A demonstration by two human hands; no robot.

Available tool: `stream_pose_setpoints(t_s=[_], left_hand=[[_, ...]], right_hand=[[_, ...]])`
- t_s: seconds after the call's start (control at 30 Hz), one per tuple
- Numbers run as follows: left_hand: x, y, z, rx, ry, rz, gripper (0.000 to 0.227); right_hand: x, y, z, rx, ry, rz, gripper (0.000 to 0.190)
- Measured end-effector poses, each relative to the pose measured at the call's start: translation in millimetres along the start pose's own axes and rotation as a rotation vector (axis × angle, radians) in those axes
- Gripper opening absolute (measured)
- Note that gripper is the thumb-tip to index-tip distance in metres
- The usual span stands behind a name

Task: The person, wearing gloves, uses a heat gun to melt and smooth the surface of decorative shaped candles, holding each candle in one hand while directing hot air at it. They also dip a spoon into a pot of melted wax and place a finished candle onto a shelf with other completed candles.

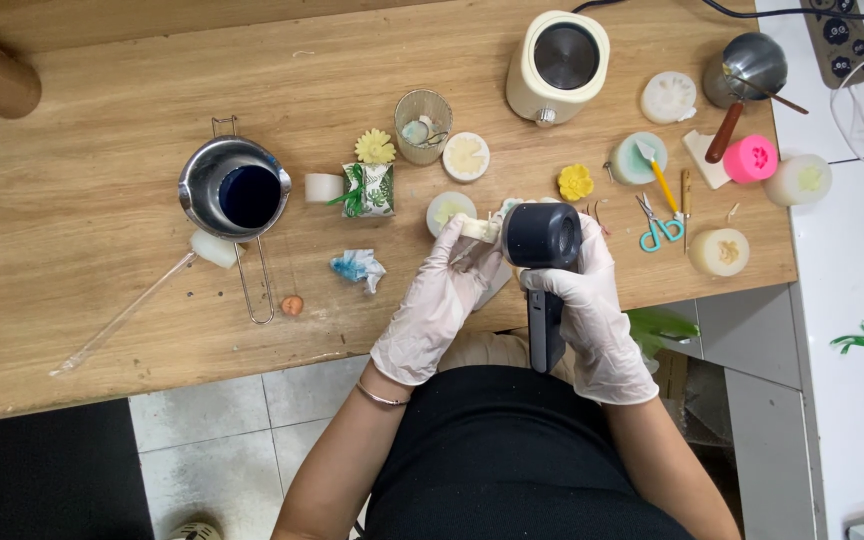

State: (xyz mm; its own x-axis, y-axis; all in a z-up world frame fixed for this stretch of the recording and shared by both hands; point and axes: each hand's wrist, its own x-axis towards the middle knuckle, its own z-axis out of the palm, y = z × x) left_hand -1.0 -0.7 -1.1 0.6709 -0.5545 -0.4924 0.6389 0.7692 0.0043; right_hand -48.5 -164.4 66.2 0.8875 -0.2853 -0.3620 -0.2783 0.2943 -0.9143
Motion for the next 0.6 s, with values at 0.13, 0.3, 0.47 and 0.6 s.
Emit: stream_pose_setpoints(t_s=[0.13, 0.3, 0.47, 0.6], left_hand=[[1.0, -0.8, 0.0, 0.013, 0.036, 0.0, 0.045], [1.5, -1.2, -2.7, 0.011, 0.033, 0.005, 0.045], [0.6, 0.1, 0.4, 0.002, 0.012, 0.019, 0.044], [1.6, 0.6, -1.0, -0.02, 0.005, 0.012, 0.042]], right_hand=[[1.5, 6.2, -3.6, 0.0, -0.006, -0.016, 0.071], [1.3, 6.9, -4.7, 0.014, -0.01, -0.009, 0.07], [1.3, 5.6, -3.9, 0.024, -0.01, -0.004, 0.07], [0.8, 6.0, -3.6, 0.02, -0.023, -0.012, 0.07]])
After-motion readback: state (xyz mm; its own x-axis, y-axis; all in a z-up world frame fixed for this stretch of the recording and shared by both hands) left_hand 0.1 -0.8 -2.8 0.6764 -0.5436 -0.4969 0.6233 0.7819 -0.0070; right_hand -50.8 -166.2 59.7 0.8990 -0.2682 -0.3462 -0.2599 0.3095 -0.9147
